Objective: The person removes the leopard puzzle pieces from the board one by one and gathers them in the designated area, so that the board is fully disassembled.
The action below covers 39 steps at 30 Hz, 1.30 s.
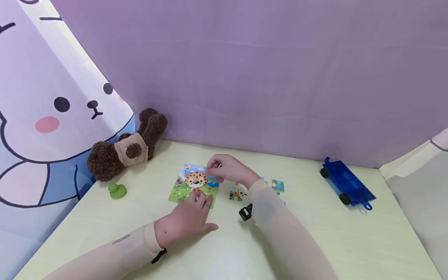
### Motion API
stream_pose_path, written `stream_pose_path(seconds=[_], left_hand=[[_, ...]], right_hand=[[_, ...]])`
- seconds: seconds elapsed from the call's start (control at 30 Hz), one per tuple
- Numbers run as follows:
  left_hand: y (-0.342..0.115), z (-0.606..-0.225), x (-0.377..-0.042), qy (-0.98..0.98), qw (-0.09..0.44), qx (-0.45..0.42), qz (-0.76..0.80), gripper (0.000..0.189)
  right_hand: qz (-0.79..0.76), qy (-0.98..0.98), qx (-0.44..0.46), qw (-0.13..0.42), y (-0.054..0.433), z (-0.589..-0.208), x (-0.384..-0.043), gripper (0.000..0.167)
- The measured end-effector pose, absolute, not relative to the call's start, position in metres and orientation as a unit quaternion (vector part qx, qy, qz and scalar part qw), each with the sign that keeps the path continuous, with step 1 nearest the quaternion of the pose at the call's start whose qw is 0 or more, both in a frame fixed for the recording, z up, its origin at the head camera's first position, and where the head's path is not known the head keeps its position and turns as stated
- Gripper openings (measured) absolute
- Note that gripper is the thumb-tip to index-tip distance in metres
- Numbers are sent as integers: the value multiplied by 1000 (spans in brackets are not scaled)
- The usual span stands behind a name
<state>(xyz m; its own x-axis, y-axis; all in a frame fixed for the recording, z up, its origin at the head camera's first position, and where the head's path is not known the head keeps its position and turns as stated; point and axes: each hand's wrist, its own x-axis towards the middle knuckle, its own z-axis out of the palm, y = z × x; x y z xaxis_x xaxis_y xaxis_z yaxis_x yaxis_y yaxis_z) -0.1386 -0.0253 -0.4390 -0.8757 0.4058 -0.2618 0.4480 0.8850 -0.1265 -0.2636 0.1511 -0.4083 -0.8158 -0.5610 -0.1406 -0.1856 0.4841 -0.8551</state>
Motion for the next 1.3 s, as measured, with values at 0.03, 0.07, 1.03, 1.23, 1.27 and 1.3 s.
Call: stream_pose_path(seconds=[0.03, 0.07, 1.03, 1.23, 1.27, 1.3], left_hand=[[-25, -439, -138, 965, 116, 218, -93, 100], [-25, -439, -138, 965, 117, 214, -94, 101], [-23, -439, -133, 965, 132, 213, -78, 103], [-24, -439, -134, 965, 125, 216, -79, 104], [-24, -439, -133, 965, 126, 215, -80, 103], [-24, -440, -134, 965, 127, 215, -84, 103]], right_hand=[[-461, 832, -226, 208, 145, -409, -264, 20], [-465, 829, -228, 211, 139, -411, -265, 20], [-364, 835, -297, 287, 68, -438, -273, 27], [-367, 829, -295, 302, 71, -439, -277, 32], [-368, 829, -293, 303, 71, -439, -277, 32], [-369, 828, -293, 304, 71, -439, -277, 32]])
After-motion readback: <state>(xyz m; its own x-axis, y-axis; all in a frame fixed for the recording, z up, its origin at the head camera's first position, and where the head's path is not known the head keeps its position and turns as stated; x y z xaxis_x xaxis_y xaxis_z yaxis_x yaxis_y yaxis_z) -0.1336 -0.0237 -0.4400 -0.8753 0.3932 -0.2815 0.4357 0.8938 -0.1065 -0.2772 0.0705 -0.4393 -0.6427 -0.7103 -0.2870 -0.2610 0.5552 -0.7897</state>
